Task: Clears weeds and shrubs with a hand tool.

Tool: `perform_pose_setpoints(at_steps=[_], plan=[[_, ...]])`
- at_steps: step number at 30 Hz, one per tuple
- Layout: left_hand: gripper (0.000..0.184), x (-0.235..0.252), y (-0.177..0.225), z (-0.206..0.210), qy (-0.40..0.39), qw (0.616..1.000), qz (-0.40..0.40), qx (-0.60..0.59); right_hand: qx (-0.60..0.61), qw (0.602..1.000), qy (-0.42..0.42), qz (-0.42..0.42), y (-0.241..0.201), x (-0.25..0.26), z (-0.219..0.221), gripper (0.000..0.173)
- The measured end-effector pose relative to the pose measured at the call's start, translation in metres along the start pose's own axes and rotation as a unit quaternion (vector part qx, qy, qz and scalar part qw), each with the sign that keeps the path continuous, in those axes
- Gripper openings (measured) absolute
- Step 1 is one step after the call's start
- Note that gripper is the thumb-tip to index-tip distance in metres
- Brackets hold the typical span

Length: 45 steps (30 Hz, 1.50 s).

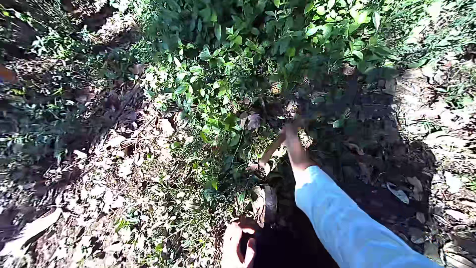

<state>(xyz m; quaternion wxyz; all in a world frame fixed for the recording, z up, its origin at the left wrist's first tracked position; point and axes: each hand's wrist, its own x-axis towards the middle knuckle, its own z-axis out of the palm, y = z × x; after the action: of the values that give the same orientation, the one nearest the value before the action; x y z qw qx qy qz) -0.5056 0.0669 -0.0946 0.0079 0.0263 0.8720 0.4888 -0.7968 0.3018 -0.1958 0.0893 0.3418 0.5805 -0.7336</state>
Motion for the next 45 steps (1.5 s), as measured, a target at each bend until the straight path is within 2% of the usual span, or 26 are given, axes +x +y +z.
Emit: perform_pose_setpoints(at_steps=[1, 2, 4, 8, 10, 13, 14, 16, 17, 18, 20, 21, 23, 25, 28, 31, 32, 34, 36, 37, 38, 40, 41, 42, 43, 45], plan=[[0.047, 0.001, -0.003, 0.002, 0.010, 1.000, 0.004, -0.009, -0.132, 0.987, -0.081, 0.043, 0.051, -0.030, 0.025, 0.035], [0.050, 0.003, -0.007, 0.004, 0.018, 1.000, 0.009, -0.016, -0.270, 0.943, -0.180, 0.078, 0.090, -0.062, 0.032, 0.043], [0.054, 0.006, -0.011, 0.004, 0.023, 1.000, 0.008, -0.019, -0.431, 0.857, -0.271, 0.079, 0.126, -0.106, 0.004, 0.058], [0.040, 0.020, -0.009, 0.013, 0.021, 0.999, 0.029, -0.022, -0.571, 0.813, -0.115, -0.022, 0.052, -0.082, -0.119, 0.062], [0.037, 0.022, -0.005, 0.015, 0.022, 0.999, 0.033, -0.020, -0.524, 0.851, -0.002, -0.048, 0.000, -0.057, -0.161, 0.058], [0.034, 0.015, -0.001, 0.012, 0.019, 0.999, 0.031, -0.030, -0.284, 0.950, 0.111, -0.060, -0.070, -0.021, -0.170, 0.047], [0.035, 0.010, 0.000, 0.009, 0.020, 0.998, 0.034, -0.039, -0.161, 0.976, 0.125, -0.078, -0.085, -0.003, -0.157, 0.035], [0.040, -0.002, -0.002, 0.002, 0.032, 0.998, 0.046, -0.043, 0.071, 0.987, 0.105, -0.101, -0.104, 0.020, -0.102, 0.014], [0.042, -0.008, -0.004, 0.001, 0.042, 0.997, 0.049, -0.040, 0.118, 0.985, 0.078, -0.098, -0.098, 0.021, -0.062, 0.012], [0.042, -0.010, -0.005, 0.000, 0.052, 0.996, 0.052, -0.042, 0.096, 0.992, 0.032, -0.078, -0.078, 0.009, -0.017, 0.022], [0.037, -0.011, -0.008, 0.005, 0.062, 0.994, 0.071, -0.053, -0.145, 0.984, -0.095, -0.040, 0.003, -0.027, 0.055, 0.026], [0.036, -0.008, -0.012, 0.009, 0.066, 0.993, 0.084, -0.058, -0.300, 0.937, -0.181, 0.001, 0.036, -0.053, 0.070, 0.031], [0.038, -0.005, -0.017, 0.011, 0.074, 0.991, 0.098, -0.061, -0.500, 0.811, -0.297, 0.060, 0.077, -0.085, 0.061, 0.055], [0.040, 0.001, -0.018, 0.013, 0.077, 0.990, 0.100, -0.065, -0.550, 0.790, -0.270, 0.013, 0.070, -0.081, 0.007, 0.060], [0.043, 0.004, -0.017, 0.016, 0.079, 0.989, 0.101, -0.070, -0.508, 0.850, -0.136, -0.025, 0.021, -0.050, -0.078, 0.064], [0.039, 0.001, -0.017, 0.014, 0.079, 0.989, 0.102, -0.070, -0.289, 0.957, 0.006, -0.037, -0.039, -0.028, -0.109, 0.036], [0.038, -0.002, -0.018, 0.013, 0.082, 0.989, 0.101, -0.070, -0.179, 0.982, 0.045, -0.045, -0.055, -0.014, -0.104, 0.023], [0.037, -0.012, -0.019, 0.009, 0.090, 0.989, 0.096, -0.067, 0.013, 0.996, 0.068, -0.050, -0.070, 0.013, -0.074, 0.020], [0.037, -0.017, -0.018, 0.007, 0.097, 0.989, 0.092, -0.065, 0.053, 0.998, 0.010, -0.032, -0.045, 0.011, -0.009, 0.027], [0.037, -0.016, -0.017, 0.008, 0.096, 0.989, 0.093, -0.061, -0.019, 0.999, -0.039, -0.018, -0.011, -0.004, 0.029, 0.022], [0.036, -0.015, -0.017, 0.010, 0.097, 0.989, 0.094, -0.058, -0.138, 0.984, -0.112, 0.007, 0.027, -0.032, 0.060, 0.026], [0.035, -0.009, -0.019, 0.014, 0.090, 0.989, 0.103, -0.059, -0.417, 0.862, -0.282, 0.061, 0.089, -0.089, 0.086, 0.051], [0.035, -0.006, -0.021, 0.015, 0.086, 0.989, 0.109, -0.056, -0.495, 0.803, -0.326, 0.067, 0.104, -0.108, 0.084, 0.065], [0.036, -0.004, -0.022, 0.015, 0.081, 0.989, 0.114, -0.054, -0.530, 0.777, -0.336, 0.052, 0.106, -0.117, 0.071, 0.071], [0.037, -0.001, -0.023, 0.017, 0.077, 0.989, 0.116, -0.057, -0.541, 0.776, -0.324, 0.015, 0.098, -0.113, 0.047, 0.069], [0.040, 0.006, -0.025, 0.017, 0.071, 0.989, 0.119, -0.056, -0.600, 0.763, -0.227, -0.073, 0.064, -0.087, -0.007, 0.053]])
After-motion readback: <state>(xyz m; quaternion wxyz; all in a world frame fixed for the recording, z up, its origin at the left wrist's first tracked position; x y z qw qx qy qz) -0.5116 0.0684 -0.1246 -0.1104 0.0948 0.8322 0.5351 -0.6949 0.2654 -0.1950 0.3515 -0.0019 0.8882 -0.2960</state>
